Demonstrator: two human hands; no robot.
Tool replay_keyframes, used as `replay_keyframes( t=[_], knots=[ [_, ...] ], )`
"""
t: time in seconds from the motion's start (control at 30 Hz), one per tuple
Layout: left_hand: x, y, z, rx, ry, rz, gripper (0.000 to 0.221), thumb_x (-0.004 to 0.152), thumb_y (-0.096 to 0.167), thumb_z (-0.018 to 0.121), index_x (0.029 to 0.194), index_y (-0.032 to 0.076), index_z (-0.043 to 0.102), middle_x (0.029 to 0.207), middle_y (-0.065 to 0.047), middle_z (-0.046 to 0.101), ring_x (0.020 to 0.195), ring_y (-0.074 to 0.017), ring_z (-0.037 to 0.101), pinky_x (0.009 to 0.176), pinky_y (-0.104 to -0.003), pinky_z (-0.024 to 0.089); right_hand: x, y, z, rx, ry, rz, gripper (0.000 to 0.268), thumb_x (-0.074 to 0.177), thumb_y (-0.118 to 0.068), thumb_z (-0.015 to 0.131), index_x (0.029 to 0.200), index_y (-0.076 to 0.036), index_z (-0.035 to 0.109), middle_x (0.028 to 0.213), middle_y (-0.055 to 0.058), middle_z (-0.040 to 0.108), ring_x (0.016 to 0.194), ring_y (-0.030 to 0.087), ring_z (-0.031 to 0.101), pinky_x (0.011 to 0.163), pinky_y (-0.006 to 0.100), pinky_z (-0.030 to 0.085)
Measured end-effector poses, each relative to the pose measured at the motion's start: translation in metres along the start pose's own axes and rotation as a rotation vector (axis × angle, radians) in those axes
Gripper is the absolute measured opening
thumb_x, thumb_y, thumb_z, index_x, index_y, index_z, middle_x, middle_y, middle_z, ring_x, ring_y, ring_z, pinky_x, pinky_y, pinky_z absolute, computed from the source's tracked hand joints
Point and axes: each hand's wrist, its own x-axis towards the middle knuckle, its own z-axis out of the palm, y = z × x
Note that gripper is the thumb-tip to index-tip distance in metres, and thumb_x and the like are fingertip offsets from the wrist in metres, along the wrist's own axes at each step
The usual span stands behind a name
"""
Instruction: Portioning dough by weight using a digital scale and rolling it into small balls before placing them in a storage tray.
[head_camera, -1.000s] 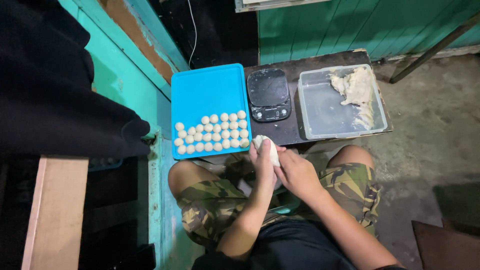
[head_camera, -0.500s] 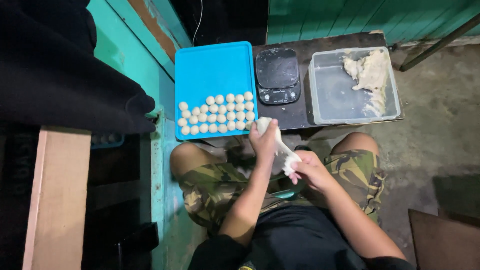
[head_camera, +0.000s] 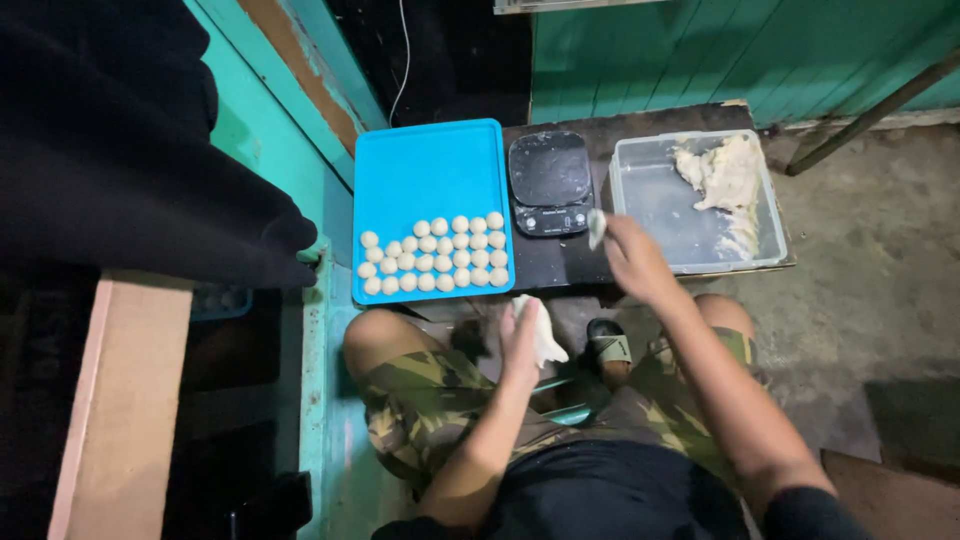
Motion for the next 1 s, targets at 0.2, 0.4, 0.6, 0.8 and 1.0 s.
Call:
replay_keyframes(
  t=[0.2,0.4,0.6,0.8,1.0],
  knots=[
    [-0.007,-0.007,0.007,0.072,-0.199,0.036,0.046,0.095,0.036,0.081,0.123,0.005,0.063,0.097,-0.007,0.067,0.08,-0.0155,0.067,0.065,-0.029,0.061,0.127,0.039,0.023,-0.795,-0.133,-0.018,0.03,0.095,0.002,0.061,0.123,-0.007,0.07,0.113,0.016,0.07,0.102,0.036,0.074,0.085,0.046,0.061],
    [0.003,-0.012,0.007,0.115,-0.227,0.0,0.041,0.092,0.037,0.084,0.112,0.008,0.064,0.092,-0.006,0.064,0.077,-0.0159,0.064,0.064,-0.031,0.058,0.183,0.062,0.058,-0.924,-0.134,0.061,0.012,0.089,0.001,0.066,0.082,0.003,0.076,0.076,0.021,0.074,0.08,0.038,0.077,0.067,0.05,0.062],
    [0.007,-0.01,0.011,0.128,-0.178,0.0,0.039,0.091,0.037,0.084,0.11,0.008,0.066,0.091,-0.005,0.064,0.078,-0.014,0.063,0.066,-0.032,0.057,0.178,0.035,0.048,-1.178,-0.164,0.034,0.017,0.088,-0.008,0.067,0.074,-0.008,0.078,0.069,0.013,0.074,0.07,0.029,0.077,0.062,0.042,0.061],
    [-0.005,0.006,0.02,0.14,-0.209,-0.032,0.041,0.092,0.04,0.081,0.112,0.008,0.064,0.092,-0.003,0.06,0.081,-0.0126,0.06,0.068,-0.029,0.055,0.18,0.063,0.04,-0.93,-0.22,0.128,0.034,0.097,-0.025,0.051,0.099,0.004,0.069,0.09,0.028,0.076,0.089,0.043,0.076,0.077,0.056,0.06],
    [-0.013,0.013,0.028,0.163,-0.261,-0.053,0.039,0.093,0.041,0.08,0.108,0.01,0.063,0.087,-0.001,0.061,0.077,-0.0108,0.063,0.064,-0.027,0.056,0.178,0.038,0.028,-0.862,-0.219,0.188,0.021,0.094,-0.015,0.061,0.092,0.0,0.075,0.087,0.023,0.077,0.09,0.04,0.077,0.075,0.05,0.062]
  ],
)
